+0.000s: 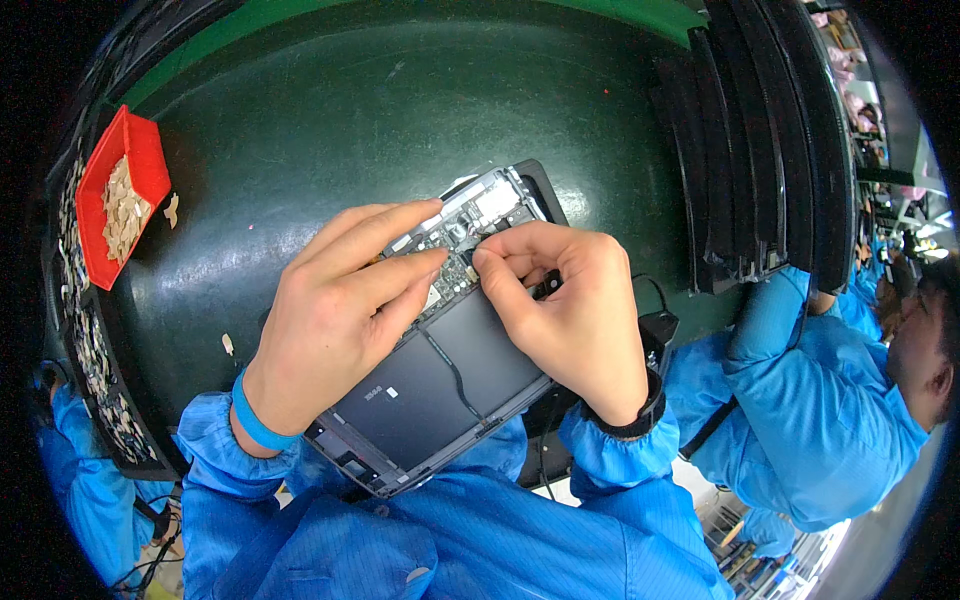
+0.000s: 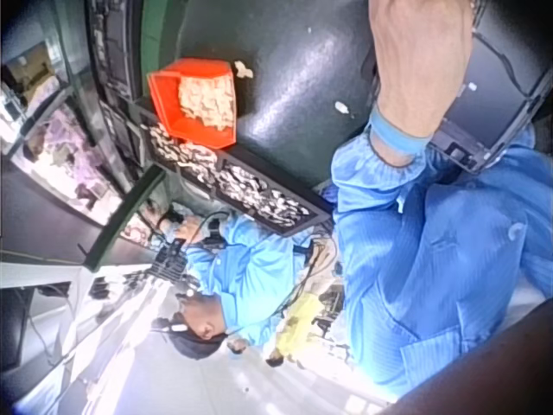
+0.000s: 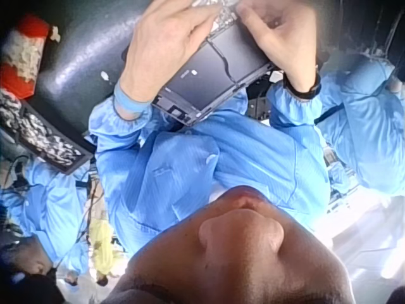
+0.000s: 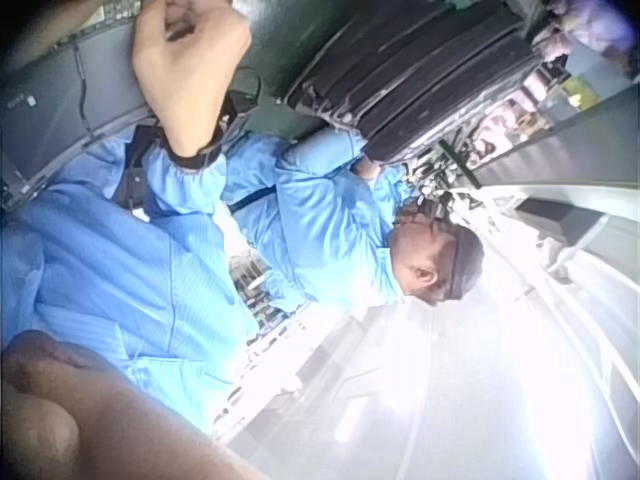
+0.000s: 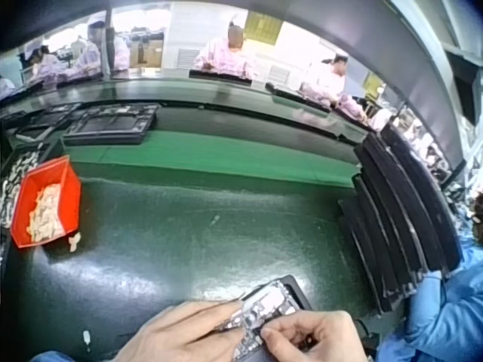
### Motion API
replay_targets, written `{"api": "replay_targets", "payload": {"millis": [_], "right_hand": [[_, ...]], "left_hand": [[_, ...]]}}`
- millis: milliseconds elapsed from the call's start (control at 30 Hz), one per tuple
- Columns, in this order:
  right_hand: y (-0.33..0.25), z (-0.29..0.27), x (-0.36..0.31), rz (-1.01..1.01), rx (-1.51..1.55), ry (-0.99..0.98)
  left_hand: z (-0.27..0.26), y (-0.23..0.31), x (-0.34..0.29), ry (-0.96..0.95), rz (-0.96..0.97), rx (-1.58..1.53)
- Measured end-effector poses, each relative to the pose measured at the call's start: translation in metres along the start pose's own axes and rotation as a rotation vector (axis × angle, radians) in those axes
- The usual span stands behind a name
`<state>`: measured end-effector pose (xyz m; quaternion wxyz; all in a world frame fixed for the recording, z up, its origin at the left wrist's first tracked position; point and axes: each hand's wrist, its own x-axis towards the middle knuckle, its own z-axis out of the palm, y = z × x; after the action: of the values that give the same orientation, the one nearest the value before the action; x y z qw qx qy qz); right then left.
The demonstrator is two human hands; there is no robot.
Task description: The person attaches components and tape strips onto tablet chassis by hand, placing each assembled unit onto the conveyor track and repeating the process.
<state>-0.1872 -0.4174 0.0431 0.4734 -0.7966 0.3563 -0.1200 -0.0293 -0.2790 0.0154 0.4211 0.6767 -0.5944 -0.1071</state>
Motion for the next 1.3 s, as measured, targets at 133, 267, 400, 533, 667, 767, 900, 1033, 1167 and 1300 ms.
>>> {"api": "replay_targets", "payload": {"millis": [133, 267, 400, 533, 667, 767, 900, 1033, 1167, 1300], "right_hand": [[-0.002, 0.0, 0.0, -0.01, -0.017, -0.003], [-0.001, -0.002, 0.002, -0.039, -0.042, -0.011], [0.005, -0.004, 0.001, 0.009, 0.053, 0.055], [0.008, 0.0, 0.0, 0.005, 0.175, 0.043], [0.005, 0.0, -0.002, 0.045, 0.182, 0.013], [0.006, 0.0, -0.002, 0.02, 0.152, 0.001], [0.007, 0.0, -0.003, -0.002, 0.098, -0.009], [0.007, 0.002, -0.003, 0.008, 0.076, -0.006], [0.006, 0.003, -0.003, -0.008, 0.05, 0.01], [0.008, 0.003, -0.003, -0.018, 0.042, -0.01]], "left_hand": [[-0.001, 0.001, 0.0, 0.001, -0.002, 0.011], [0.0, 0.0, 0.0, -0.011, 0.027, 0.013], [0.0, 0.002, -0.001, -0.096, 0.097, 0.21], [-0.002, 0.003, 0.0, -0.135, 0.1, 0.26], [-0.005, 0.005, -0.003, -0.152, 0.149, 0.307], [-0.004, 0.005, -0.003, -0.154, 0.133, 0.298], [-0.005, 0.005, -0.002, -0.151, 0.131, 0.284], [-0.004, 0.005, -0.003, -0.145, 0.126, 0.274], [-0.004, 0.004, -0.002, -0.14, 0.132, 0.268], [-0.005, 0.004, -0.002, -0.15, 0.132, 0.276]]}}
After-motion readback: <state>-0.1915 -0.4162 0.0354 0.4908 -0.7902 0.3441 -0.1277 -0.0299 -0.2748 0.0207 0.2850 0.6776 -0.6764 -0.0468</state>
